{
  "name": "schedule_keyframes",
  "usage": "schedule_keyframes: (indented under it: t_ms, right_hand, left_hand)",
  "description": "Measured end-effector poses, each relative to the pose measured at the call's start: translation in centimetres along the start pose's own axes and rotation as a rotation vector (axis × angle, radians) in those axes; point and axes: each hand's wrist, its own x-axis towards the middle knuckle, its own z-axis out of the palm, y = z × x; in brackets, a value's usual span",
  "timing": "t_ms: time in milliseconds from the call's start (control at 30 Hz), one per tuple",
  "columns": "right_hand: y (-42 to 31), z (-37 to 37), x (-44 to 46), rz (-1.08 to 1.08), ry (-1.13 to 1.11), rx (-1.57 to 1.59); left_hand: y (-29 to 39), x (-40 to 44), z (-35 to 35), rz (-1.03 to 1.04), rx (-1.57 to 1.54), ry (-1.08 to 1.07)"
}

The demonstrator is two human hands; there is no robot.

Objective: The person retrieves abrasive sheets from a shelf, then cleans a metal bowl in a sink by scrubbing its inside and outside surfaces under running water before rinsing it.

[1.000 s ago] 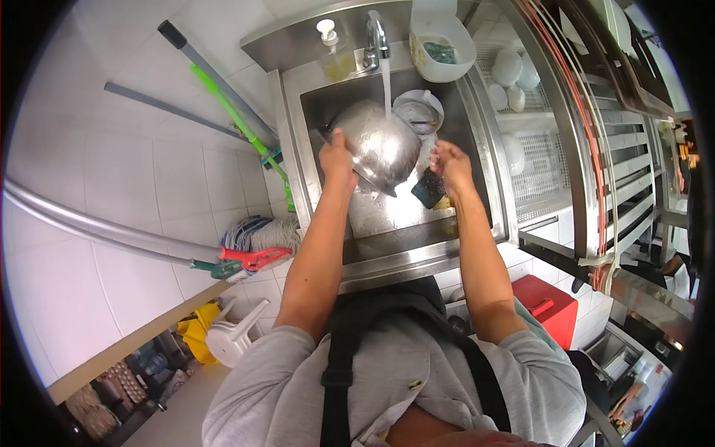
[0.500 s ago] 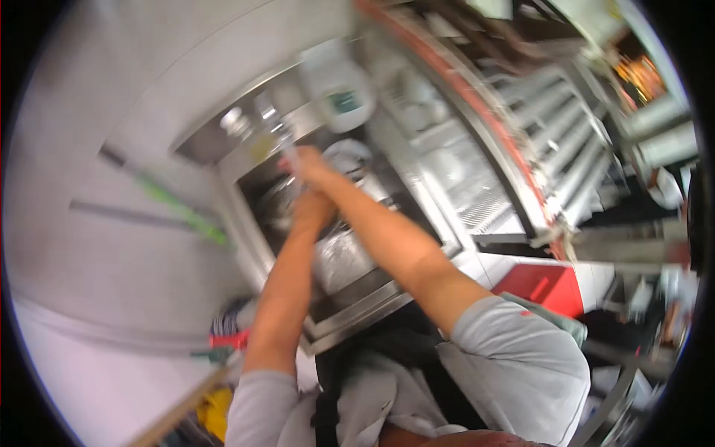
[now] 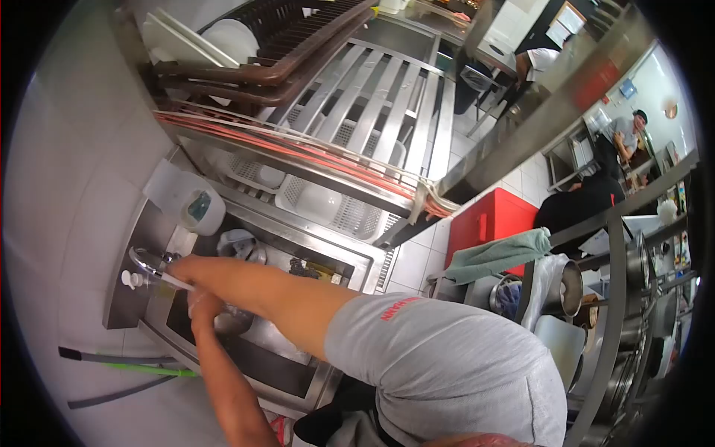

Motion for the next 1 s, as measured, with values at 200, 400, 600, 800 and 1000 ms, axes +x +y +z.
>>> schedule_keyframes:
  t_ms: [200, 400, 600, 800, 1000]
  right_hand:
    - [6.2, -1.7, -2.2, -0.298, 0.639, -0.041]
    - [6.1, 2.8, -31.7, 0.226, 0.426, -0.203]
    - [-0.1, 12.4, -42.5, 0.486, 0.904, 0.071]
    - [-5.9, 14.5, -47.0, 0.647, 1.046, 0.412]
    - [-3.0, 20.3, -52.1, 0.676, 1.052, 0.277]
  left_hand:
    - [-3.5, -5.0, 6.2, -0.336, -1.007, 0.475]
    - [-2.1, -12.5, 10.7, -0.675, -1.569, 0.586]
    - [1.2, -17.7, 4.0, -0.763, -2.16, 0.416]
    - [3.4, -18.9, 2.7, -0.758, -2.319, 0.176]
    - [3.2, -15.1, 10.0, -0.662, -2.406, -0.005]
